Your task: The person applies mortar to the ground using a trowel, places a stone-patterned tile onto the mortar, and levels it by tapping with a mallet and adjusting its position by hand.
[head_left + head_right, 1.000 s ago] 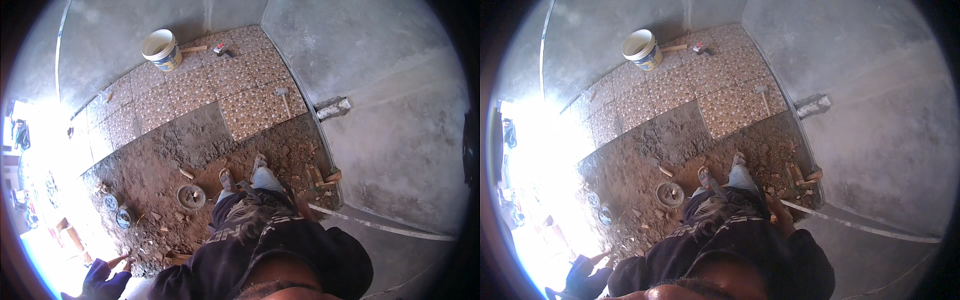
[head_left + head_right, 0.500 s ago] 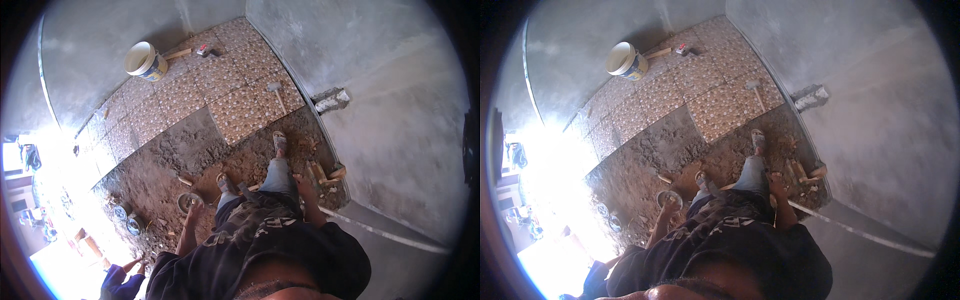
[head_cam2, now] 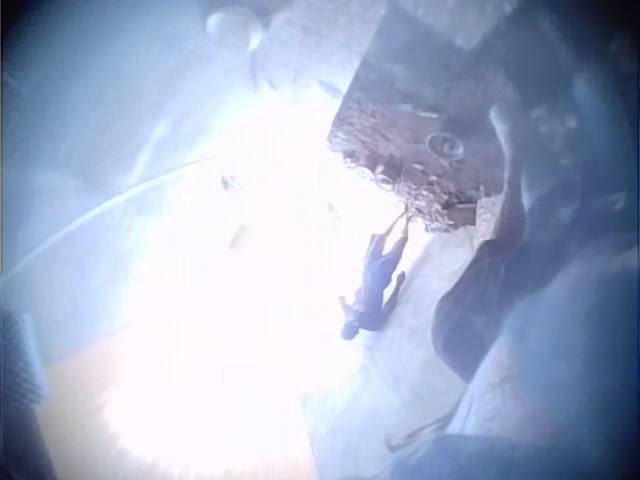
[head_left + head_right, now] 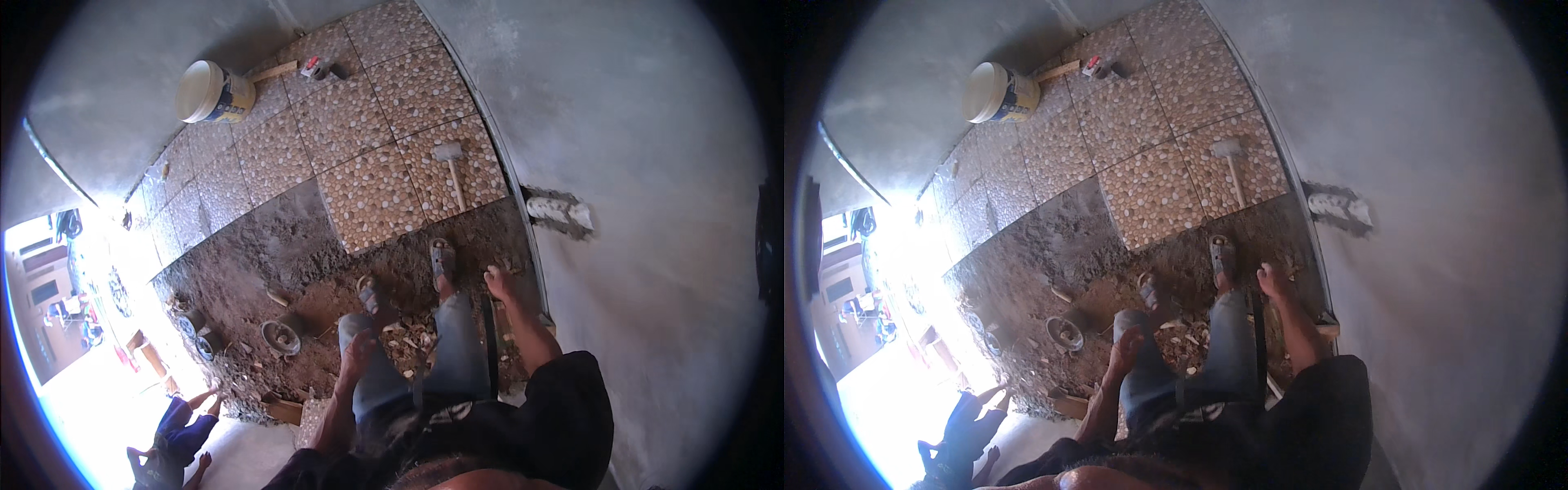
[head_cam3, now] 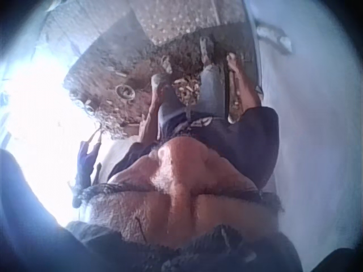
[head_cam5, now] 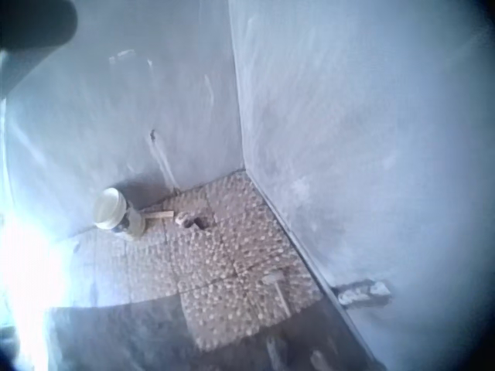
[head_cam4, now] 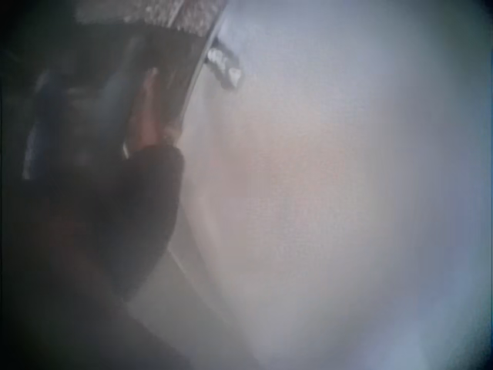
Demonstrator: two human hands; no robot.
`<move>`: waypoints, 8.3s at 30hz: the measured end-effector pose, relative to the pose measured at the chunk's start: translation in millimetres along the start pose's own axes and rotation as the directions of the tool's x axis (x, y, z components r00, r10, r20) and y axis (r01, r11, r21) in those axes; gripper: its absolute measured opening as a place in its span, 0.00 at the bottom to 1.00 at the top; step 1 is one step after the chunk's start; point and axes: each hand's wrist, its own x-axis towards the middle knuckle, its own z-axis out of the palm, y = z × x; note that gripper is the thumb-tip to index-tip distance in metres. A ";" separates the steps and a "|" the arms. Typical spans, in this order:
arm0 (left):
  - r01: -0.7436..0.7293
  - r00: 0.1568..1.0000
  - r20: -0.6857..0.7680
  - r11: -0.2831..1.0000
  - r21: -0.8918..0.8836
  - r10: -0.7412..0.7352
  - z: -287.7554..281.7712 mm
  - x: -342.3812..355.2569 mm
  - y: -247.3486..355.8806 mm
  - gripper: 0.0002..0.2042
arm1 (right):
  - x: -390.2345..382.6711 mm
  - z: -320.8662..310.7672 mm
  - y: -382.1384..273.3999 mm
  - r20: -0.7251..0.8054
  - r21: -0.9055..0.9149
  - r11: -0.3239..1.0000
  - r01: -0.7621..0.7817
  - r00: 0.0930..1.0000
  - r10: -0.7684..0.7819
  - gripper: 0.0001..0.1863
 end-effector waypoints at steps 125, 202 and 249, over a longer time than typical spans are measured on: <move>-0.268 0.963 0.220 0.612 0.744 0.155 24.2 433.5 -53.4 0.30 | 557.3 98.5 -57.7 -0.371 -0.724 0.588 0.360 0.515 -0.773 0.35; -0.065 0.917 -0.240 0.712 0.700 0.320 24.2 603.3 -294.7 0.45 | 453.8 209.8 -219.9 0.151 -0.845 0.355 0.399 0.816 -0.558 0.40; -0.038 0.935 -0.216 0.685 0.728 0.280 19.1 593.5 -270.7 0.50 | 445.9 203.7 -182.5 0.140 -0.714 0.477 0.513 0.771 -0.621 0.40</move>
